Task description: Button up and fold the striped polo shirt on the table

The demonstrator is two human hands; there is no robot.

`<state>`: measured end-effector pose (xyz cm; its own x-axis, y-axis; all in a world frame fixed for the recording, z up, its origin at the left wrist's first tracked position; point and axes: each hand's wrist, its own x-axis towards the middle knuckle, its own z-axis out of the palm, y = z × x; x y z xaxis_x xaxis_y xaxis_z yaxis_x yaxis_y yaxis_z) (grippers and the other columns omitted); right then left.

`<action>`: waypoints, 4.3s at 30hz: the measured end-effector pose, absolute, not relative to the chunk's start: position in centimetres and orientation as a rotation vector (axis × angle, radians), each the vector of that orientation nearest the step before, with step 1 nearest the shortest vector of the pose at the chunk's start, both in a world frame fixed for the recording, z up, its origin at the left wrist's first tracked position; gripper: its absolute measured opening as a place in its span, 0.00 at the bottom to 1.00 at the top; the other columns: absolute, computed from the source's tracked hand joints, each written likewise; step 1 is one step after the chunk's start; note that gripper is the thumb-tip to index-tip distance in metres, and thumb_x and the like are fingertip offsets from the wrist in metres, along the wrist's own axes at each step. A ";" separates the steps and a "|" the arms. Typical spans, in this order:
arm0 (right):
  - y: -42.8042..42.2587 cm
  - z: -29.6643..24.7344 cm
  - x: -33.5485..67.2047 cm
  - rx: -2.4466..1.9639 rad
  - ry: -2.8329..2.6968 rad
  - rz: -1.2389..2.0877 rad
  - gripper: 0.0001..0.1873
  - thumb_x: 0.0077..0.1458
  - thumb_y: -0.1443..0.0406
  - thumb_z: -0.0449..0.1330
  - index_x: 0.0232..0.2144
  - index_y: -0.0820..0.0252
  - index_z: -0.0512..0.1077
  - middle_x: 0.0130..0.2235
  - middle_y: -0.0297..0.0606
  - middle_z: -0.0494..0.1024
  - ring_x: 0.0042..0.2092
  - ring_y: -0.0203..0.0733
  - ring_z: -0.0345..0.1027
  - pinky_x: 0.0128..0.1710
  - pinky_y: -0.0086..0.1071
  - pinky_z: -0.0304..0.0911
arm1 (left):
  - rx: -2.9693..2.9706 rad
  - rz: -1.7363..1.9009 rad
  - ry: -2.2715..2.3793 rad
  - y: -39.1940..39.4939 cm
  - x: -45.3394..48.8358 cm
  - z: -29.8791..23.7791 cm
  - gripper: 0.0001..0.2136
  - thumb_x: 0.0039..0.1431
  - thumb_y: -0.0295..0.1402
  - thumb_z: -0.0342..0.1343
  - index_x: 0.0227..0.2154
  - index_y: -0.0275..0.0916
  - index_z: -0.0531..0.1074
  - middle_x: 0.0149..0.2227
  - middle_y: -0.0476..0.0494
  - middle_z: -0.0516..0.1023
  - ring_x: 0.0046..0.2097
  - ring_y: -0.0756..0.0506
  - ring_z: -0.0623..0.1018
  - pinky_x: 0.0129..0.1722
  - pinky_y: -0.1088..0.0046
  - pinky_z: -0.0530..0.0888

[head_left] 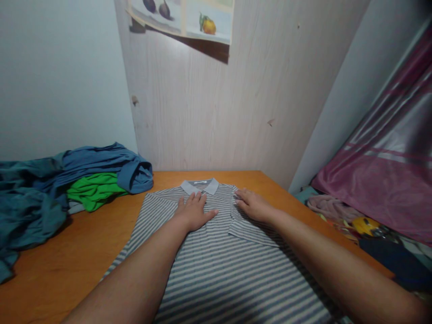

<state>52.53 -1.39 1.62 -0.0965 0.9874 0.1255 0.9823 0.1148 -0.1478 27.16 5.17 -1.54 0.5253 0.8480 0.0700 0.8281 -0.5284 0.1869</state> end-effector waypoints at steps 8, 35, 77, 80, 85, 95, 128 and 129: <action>2.0 -0.2 54.5 -2.388 -2.102 0.173 0.40 0.65 0.42 0.36 0.71 0.55 0.49 0.72 0.45 0.47 0.72 0.62 0.35 0.63 0.70 0.32 | 2.621 0.225 1.455 5.0 27.2 -1.6 0.45 0.57 0.68 0.34 0.69 0.44 0.52 0.73 0.38 0.45 0.72 0.32 0.46 0.66 0.39 0.45; 4.0 -2.7 53.1 -2.298 -2.093 0.145 0.45 0.63 0.39 0.31 0.72 0.59 0.44 0.73 0.42 0.41 0.73 0.52 0.31 0.67 0.61 0.34 | 2.569 0.313 1.443 4.6 26.9 -1.5 0.44 0.58 0.67 0.34 0.69 0.43 0.50 0.73 0.38 0.46 0.72 0.32 0.46 0.66 0.41 0.47; 4.1 -1.5 49.3 -2.163 -2.231 0.199 0.46 0.56 0.31 0.33 0.71 0.38 0.43 0.74 0.40 0.40 0.72 0.65 0.29 0.60 0.75 0.32 | 2.454 -0.019 1.662 7.5 23.9 -0.6 0.41 0.54 0.69 0.33 0.70 0.61 0.45 0.74 0.47 0.40 0.71 0.23 0.38 0.60 0.25 0.38; 4.7 -1.8 49.2 -2.207 -2.230 0.205 0.45 0.56 0.31 0.33 0.71 0.36 0.42 0.74 0.39 0.38 0.72 0.66 0.27 0.59 0.76 0.29 | 2.460 -0.043 1.647 8.4 24.1 -0.6 0.42 0.53 0.70 0.33 0.70 0.62 0.44 0.74 0.49 0.38 0.71 0.23 0.36 0.59 0.25 0.37; 6.0 -2.0 50.0 -2.235 -2.218 0.212 0.45 0.55 0.31 0.32 0.70 0.34 0.42 0.74 0.36 0.38 0.72 0.66 0.27 0.58 0.78 0.29 | 2.469 -0.051 1.628 9.7 24.5 -0.4 0.43 0.52 0.71 0.33 0.70 0.62 0.44 0.74 0.49 0.38 0.71 0.24 0.36 0.59 0.24 0.37; 10.1 -1.8 52.0 -2.257 -2.216 0.192 0.48 0.53 0.29 0.32 0.70 0.35 0.41 0.74 0.36 0.38 0.72 0.66 0.27 0.59 0.77 0.30 | 2.471 -0.032 1.612 13.9 26.2 -0.2 0.42 0.52 0.70 0.35 0.69 0.62 0.44 0.74 0.49 0.39 0.71 0.23 0.36 0.59 0.24 0.37; 6.0 -2.5 57.3 -2.163 -2.174 0.183 0.49 0.60 0.35 0.32 0.72 0.57 0.48 0.73 0.44 0.45 0.72 0.57 0.35 0.69 0.54 0.35 | 2.562 0.029 1.647 12.0 19.6 -0.1 0.40 0.61 0.64 0.30 0.70 0.46 0.49 0.73 0.37 0.44 0.72 0.30 0.46 0.65 0.38 0.48; 5.1 -2.8 57.0 -2.183 -2.171 0.157 0.48 0.59 0.35 0.32 0.72 0.52 0.47 0.73 0.41 0.44 0.72 0.58 0.34 0.68 0.58 0.34 | 2.566 0.008 1.629 11.2 19.2 -0.3 0.41 0.61 0.65 0.30 0.70 0.47 0.48 0.73 0.38 0.43 0.72 0.30 0.45 0.65 0.38 0.47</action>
